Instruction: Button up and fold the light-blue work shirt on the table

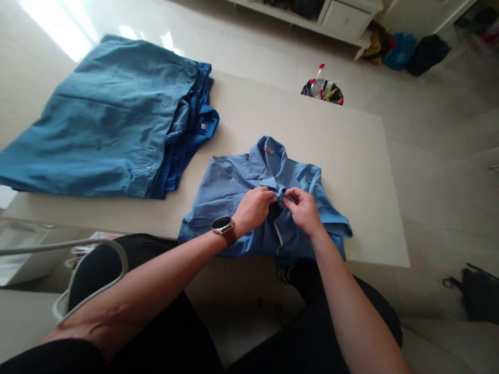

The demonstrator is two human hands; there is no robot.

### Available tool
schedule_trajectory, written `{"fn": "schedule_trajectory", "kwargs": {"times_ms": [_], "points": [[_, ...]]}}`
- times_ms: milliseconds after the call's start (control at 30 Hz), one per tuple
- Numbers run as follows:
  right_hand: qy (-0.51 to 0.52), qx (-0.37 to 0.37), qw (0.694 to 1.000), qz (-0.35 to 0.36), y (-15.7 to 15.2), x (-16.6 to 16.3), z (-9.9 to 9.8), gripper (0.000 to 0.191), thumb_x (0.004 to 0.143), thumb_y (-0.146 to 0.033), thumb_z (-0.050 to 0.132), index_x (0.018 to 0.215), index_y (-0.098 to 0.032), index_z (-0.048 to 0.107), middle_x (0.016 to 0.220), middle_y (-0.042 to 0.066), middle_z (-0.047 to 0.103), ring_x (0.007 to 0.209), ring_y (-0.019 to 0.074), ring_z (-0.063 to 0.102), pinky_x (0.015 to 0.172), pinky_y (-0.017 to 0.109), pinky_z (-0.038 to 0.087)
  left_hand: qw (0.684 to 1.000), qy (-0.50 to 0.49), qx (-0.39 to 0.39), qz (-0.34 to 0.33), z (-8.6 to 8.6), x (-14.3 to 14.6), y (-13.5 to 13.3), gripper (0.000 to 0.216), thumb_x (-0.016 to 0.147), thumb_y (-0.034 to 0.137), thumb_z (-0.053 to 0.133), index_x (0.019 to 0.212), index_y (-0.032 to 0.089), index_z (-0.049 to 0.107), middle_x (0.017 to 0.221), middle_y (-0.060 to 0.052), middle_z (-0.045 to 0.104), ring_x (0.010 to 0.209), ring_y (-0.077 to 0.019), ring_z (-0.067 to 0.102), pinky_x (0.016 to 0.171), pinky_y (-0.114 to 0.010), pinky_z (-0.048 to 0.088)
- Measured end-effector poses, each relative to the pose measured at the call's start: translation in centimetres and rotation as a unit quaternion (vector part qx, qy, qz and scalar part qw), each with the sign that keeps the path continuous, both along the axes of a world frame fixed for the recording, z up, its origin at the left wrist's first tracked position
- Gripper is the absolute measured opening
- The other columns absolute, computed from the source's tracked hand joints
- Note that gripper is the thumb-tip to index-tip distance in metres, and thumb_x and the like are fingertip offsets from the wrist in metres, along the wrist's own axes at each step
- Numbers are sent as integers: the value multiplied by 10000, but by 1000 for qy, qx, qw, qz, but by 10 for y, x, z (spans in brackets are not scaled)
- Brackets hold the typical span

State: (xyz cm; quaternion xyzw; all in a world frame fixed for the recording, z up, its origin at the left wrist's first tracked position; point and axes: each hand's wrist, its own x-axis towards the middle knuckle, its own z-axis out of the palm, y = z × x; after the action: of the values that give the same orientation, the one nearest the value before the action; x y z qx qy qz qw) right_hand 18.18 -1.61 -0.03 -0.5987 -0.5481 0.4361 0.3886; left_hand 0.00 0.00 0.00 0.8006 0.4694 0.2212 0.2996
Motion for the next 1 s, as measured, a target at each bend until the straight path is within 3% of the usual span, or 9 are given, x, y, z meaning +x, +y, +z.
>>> {"fn": "schedule_trajectory", "kwargs": {"times_ms": [400,733,1000], "points": [[-61,-1,998,-5,-1,2,2,279,800,-477,725,793,-201,682,779,39,716,712,196,649,718,331,512,997,5,57,-50,-1,-2,0,277,1004,152,490,857,170,725,847,-59,644,834,-184,588,768,-291,457],[-80,11,995,-63,-5,-4,8,253,782,-435,719,772,-182,721,691,26,708,611,166,607,601,286,461,994,23,67,-84,1,-4,4,325,1012,176,468,804,182,718,822,-50,646,825,-178,595,779,-289,455],[-96,38,988,-114,-10,-9,13,236,778,-397,726,813,-170,781,764,64,773,670,204,691,657,313,532,992,28,67,-105,4,-5,6,337,1022,206,466,815,182,731,836,-51,667,843,-178,601,792,-286,456]]}}
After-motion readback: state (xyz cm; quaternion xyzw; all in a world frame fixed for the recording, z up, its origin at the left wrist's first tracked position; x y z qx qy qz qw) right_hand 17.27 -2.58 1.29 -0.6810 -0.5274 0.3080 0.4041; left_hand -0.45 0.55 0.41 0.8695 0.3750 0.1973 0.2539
